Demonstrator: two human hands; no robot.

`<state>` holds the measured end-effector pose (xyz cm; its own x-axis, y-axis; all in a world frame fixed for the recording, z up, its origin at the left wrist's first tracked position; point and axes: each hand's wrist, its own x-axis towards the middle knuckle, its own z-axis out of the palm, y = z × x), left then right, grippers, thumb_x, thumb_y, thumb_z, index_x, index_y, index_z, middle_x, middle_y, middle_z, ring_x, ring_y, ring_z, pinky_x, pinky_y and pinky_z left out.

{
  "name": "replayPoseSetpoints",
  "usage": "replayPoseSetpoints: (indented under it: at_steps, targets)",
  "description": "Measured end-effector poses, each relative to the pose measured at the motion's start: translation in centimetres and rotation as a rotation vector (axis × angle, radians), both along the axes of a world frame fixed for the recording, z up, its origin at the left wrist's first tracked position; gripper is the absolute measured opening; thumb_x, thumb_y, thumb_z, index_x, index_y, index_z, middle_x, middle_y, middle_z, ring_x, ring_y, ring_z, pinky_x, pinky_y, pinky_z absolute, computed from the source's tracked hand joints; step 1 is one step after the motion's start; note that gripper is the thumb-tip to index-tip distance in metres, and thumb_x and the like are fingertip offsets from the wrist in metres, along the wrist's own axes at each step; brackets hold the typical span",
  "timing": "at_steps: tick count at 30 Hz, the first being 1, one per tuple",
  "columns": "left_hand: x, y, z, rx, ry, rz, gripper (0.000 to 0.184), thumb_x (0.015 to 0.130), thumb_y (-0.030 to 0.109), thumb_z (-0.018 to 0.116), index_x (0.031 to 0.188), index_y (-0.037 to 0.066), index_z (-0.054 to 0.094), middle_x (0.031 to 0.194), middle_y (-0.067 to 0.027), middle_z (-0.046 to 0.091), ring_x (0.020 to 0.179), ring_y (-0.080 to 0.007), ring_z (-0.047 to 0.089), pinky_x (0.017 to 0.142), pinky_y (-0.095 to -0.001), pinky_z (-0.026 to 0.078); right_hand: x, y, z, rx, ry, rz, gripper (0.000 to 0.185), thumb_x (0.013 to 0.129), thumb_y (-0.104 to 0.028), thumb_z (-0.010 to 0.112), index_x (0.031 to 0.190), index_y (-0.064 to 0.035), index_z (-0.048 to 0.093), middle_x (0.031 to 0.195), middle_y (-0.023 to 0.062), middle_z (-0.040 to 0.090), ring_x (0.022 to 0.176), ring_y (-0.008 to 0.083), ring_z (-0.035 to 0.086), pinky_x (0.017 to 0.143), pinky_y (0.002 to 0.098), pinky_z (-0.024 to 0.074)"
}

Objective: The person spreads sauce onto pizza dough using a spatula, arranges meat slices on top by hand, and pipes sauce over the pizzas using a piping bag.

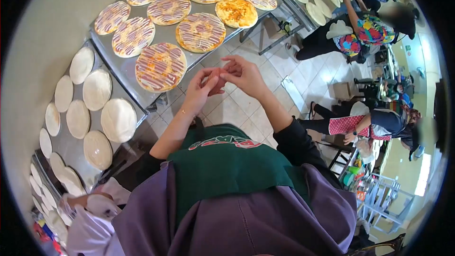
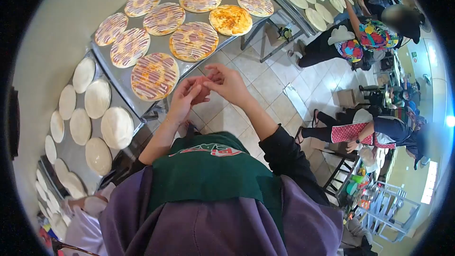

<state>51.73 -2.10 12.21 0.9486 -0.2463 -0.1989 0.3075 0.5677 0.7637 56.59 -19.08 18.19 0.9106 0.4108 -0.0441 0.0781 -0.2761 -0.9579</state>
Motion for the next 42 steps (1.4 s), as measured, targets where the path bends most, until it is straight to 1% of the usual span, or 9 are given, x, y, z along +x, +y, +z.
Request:
replayPoseSetpoints:
  at_steps: [5, 10, 14, 16, 24, 26, 33, 35, 42]
  targets:
    - [6.2, 0.2, 0.8, 0.044, -0.002, 0.012, 0.033, 0.093, 0.014, 0.057, 0.123, 0.003, 0.049, 0.116, -0.0085, 0.057, 0.096, -0.017, 0.063, 0.076, -0.0315, 0.058, 5.3, 0.6, 0.3, -0.083, -0.085, -0.058, 0.038, 0.085, -0.003, 0.065, 0.12, 0.0002, 0.053, 0.091, 0.0096, 0.065, 0.08, 0.0132, 0.065, 0.07, 0.0254, 0.0535]
    - [11.4, -0.4, 0.6, 0.086, -0.009, 0.053, 0.034, 0.093, 0.013, 0.057, 0.124, 0.002, 0.049, 0.115, -0.0089, 0.057, 0.096, -0.0173, 0.062, 0.079, -0.0329, 0.057, 10.9, 0.1, -1.3, -0.105, -0.087, -0.077, 0.037, 0.085, -0.002, 0.064, 0.12, 0.0006, 0.053, 0.092, 0.0092, 0.065, 0.081, 0.0132, 0.065, 0.071, 0.0253, 0.0538]
    - [15.5, -1.8, -0.3, 0.08, -0.019, 0.103, 0.034, 0.093, 0.011, 0.056, 0.125, 0.002, 0.048, 0.118, -0.0089, 0.056, 0.097, -0.0169, 0.061, 0.077, -0.0313, 0.057, 16.7, -1.5, -2.0, -0.009, -0.014, 0.05, 0.038, 0.084, -0.002, 0.065, 0.12, 0.0004, 0.053, 0.095, 0.0087, 0.064, 0.085, 0.0131, 0.065, 0.074, 0.0255, 0.0539]
    - [17.6, -3.0, -0.5, 0.116, 0.011, 0.153, 0.034, 0.093, 0.011, 0.055, 0.125, 0.002, 0.048, 0.118, -0.0092, 0.056, 0.097, -0.0172, 0.061, 0.076, -0.0309, 0.057, 20.0, -2.8, -1.4, -0.048, 0.061, 0.179, 0.039, 0.084, -0.002, 0.066, 0.12, 0.0002, 0.053, 0.098, 0.008, 0.062, 0.088, 0.0131, 0.064, 0.076, 0.0255, 0.0536]
    - [26.3, -9.8, -0.8, 0.125, 0.151, 0.273, 0.036, 0.093, 0.011, 0.055, 0.128, 0.003, 0.047, 0.116, -0.0094, 0.056, 0.095, -0.0171, 0.062, 0.07, -0.0301, 0.058, 31.7, -8.1, -2.8, -0.18, 0.029, 0.361, 0.04, 0.083, -0.004, 0.067, 0.12, 0.0005, 0.053, 0.094, 0.0107, 0.065, 0.086, 0.0153, 0.066, 0.076, 0.0259, 0.0538]
    - [28.0, -11.4, -0.6, 0.163, 0.209, 0.351, 0.035, 0.093, 0.009, 0.054, 0.128, 0.004, 0.048, 0.111, -0.0093, 0.059, 0.086, -0.0145, 0.063, 0.066, -0.0264, 0.057, 33.7, -9.2, -3.4, -0.127, 0.067, 0.402, 0.039, 0.084, -0.006, 0.067, 0.12, 0.0005, 0.053, 0.093, 0.0112, 0.065, 0.085, 0.0157, 0.067, 0.076, 0.026, 0.0539]
    - [30.8, -14.1, -2.1, 0.225, 0.199, 0.381, 0.034, 0.093, 0.009, 0.053, 0.127, 0.007, 0.05, 0.113, -0.009, 0.058, 0.09, -0.0139, 0.063, 0.063, -0.0239, 0.056, 37.9, -11.4, -4.7, -0.167, 0.129, 0.468, 0.037, 0.083, -0.007, 0.068, 0.117, 0.0006, 0.054, 0.091, 0.0118, 0.066, 0.08, 0.0164, 0.067, 0.073, 0.0264, 0.0542]
    - [31.4, -14.4, -2.0, 0.31, 0.149, 0.389, 0.032, 0.093, 0.009, 0.054, 0.125, 0.006, 0.05, 0.113, -0.0075, 0.058, 0.092, -0.0138, 0.063, 0.063, -0.0235, 0.056, 38.2, -11.5, -4.8, -0.174, 0.057, 0.469, 0.035, 0.084, -0.007, 0.067, 0.115, 0.0006, 0.055, 0.089, 0.0119, 0.066, 0.079, 0.0171, 0.067, 0.073, 0.0267, 0.0541]
    - [32.1, -14.8, -1.9, 0.247, 0.244, 0.408, 0.027, 0.093, 0.009, 0.053, 0.12, 0.006, 0.047, 0.112, -0.0055, 0.057, 0.095, -0.0145, 0.062, 0.063, -0.0238, 0.057, 38.2, -11.6, -5.7, -0.169, 0.045, 0.424, 0.032, 0.083, -0.006, 0.067, 0.112, -0.0001, 0.056, 0.091, 0.0129, 0.066, 0.08, 0.0196, 0.068, 0.073, 0.0285, 0.0547]
